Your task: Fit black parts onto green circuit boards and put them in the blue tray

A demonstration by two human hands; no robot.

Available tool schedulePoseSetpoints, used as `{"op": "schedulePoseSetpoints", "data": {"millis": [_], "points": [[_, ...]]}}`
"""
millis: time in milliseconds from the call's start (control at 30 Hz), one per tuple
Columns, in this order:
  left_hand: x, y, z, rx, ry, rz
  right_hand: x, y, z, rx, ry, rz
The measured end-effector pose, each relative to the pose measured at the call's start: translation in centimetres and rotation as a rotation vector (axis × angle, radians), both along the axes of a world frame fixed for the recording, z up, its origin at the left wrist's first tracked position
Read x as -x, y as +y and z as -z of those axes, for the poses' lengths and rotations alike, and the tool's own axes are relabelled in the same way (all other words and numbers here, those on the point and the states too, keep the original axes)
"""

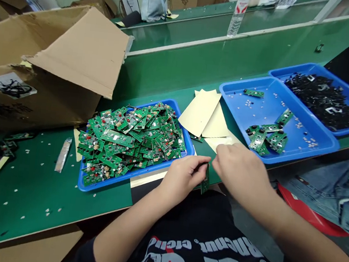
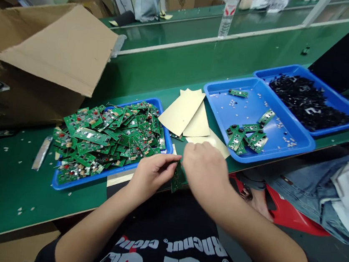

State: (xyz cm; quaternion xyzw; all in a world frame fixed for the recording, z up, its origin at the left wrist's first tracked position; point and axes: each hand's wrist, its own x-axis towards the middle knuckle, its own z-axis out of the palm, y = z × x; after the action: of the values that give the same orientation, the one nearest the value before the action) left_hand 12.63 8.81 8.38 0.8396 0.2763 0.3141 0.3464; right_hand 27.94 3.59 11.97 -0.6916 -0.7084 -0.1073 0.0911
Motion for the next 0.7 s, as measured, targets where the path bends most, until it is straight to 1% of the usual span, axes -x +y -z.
{"op": "schedulePoseSetpoints", "data": {"millis": [33,67,100,167,233,267,300,367,433,467,500,533,600,700], "points": [[-0.3,0.0,-0.2,0.038,0.009,0.006,-0.9,0.0,0.1,0.027,0.024,0.062],[-0.6,0.1,-0.4,0.084,0.013,0.01,-1.9,-0.1,0.3,0.054,0.081,0.093],[-1.2,0.3,-0.5,0.14,0.008,0.011,-3.0,-0.4,0.4,0.071,0.17,0.106],[-3.1,1.0,-0.5,0.271,-0.026,0.008,-4.9,-1.2,0.6,0.051,0.386,0.137],[-6.0,2.0,-0.1,0.393,-0.075,0.012,-6.6,-2.4,0.9,-0.019,0.595,0.196],[-7.9,2.5,0.1,0.436,-0.091,0.028,-7.2,-3.1,1.1,-0.074,0.672,0.255],[-9.8,2.9,0.4,0.439,-0.1,0.032,-7.8,-3.9,1.3,-0.13,0.721,0.326],[-13.8,3.7,0.8,0.426,-0.111,0.033,-8.6,-5.2,1.8,-0.193,0.767,0.461],[-17.4,4.4,1.1,0.4,-0.125,0.039,-9.2,-6.3,2.3,-0.218,0.795,0.565],[-18.8,4.7,1.3,0.364,-0.116,0.041,-9.5,-6.7,2.5,-0.213,0.815,0.597],[-19.9,4.9,1.4,0.274,-0.061,0.044,-9.8,-7.0,2.7,-0.204,0.838,0.622],[-20.8,5.1,1.6,0.192,0.0,0.05,-10.0,-7.2,2.9,-0.192,0.861,0.642],[-21.8,5.5,2.0,0.093,0.08,0.064,-10.5,-7.4,3.2,-0.173,0.915,0.673],[-22.4,5.7,2.8,0.018,0.159,0.07,-11.2,-7.6,3.6,-0.167,0.969,0.694]]}}
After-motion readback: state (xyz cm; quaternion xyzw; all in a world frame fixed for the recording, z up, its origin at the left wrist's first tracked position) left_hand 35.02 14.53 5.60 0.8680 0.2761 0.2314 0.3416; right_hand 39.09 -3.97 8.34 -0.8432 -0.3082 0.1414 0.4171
